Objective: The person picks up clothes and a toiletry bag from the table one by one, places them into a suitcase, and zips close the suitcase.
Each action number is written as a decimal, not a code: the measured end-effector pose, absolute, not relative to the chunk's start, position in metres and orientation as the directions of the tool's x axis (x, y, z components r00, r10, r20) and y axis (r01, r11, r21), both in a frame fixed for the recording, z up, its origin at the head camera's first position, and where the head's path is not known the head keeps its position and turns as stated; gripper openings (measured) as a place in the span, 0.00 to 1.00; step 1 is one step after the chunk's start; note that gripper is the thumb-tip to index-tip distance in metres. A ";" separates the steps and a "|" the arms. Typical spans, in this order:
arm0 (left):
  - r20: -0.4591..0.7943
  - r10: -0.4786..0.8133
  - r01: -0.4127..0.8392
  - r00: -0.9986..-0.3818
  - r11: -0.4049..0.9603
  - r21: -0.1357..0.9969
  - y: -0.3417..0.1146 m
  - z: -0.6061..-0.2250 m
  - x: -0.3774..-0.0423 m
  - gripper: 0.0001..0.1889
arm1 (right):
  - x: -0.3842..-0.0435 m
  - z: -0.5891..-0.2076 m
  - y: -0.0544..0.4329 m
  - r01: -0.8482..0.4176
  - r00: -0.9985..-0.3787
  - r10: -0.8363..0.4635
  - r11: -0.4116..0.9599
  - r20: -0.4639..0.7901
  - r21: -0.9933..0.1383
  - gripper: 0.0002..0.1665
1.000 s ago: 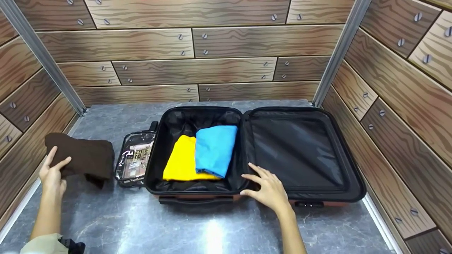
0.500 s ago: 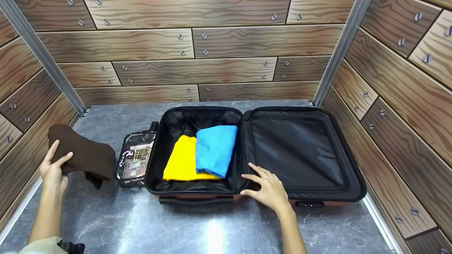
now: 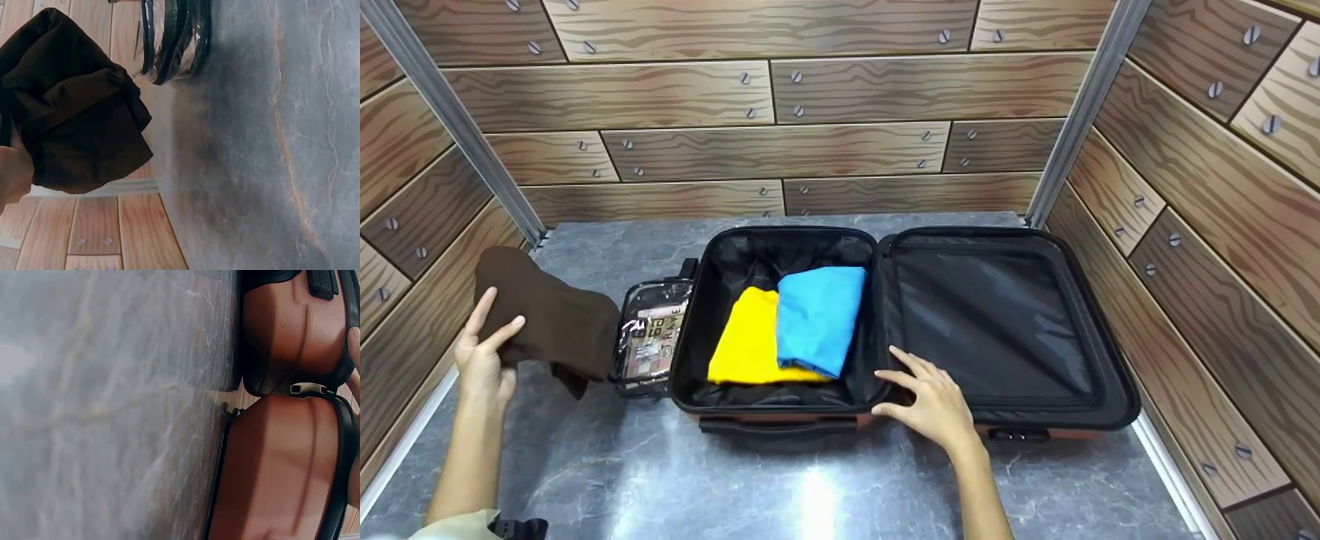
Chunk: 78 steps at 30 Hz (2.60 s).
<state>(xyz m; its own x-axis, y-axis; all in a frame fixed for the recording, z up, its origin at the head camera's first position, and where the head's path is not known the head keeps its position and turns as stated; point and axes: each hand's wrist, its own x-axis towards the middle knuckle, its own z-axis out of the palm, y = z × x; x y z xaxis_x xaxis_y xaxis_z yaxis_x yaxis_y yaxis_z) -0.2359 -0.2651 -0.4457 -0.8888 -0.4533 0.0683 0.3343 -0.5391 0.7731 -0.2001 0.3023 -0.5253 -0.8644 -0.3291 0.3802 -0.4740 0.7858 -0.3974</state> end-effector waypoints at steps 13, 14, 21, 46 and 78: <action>0.120 -0.405 0.344 -0.906 -0.543 0.766 -0.242 -0.437 -0.232 0.29 | -0.202 -0.527 0.303 -0.509 -0.834 -0.348 0.784 0.427 -0.356 0.31; 0.124 -0.403 0.344 -0.907 -0.539 0.769 -0.240 -0.436 -0.233 0.29 | -0.202 -0.527 0.303 -0.509 -0.834 -0.349 0.783 0.427 -0.356 0.31; 0.151 -0.382 0.351 -0.912 -0.534 0.769 -0.231 -0.432 -0.233 0.29 | -0.202 -0.527 0.303 -0.497 -0.847 -0.345 0.785 0.404 -0.370 0.31; 0.192 -0.319 0.350 -0.928 -0.573 0.741 -0.197 -0.427 -0.238 0.29 | -0.200 -0.525 0.302 -0.476 -0.865 -0.334 0.785 0.376 -0.397 0.31; 0.238 -0.177 0.297 -0.955 -0.611 0.734 -0.138 -0.418 -0.249 0.28 | -0.202 -0.527 0.303 -0.479 -0.859 -0.332 0.788 0.390 -0.386 0.31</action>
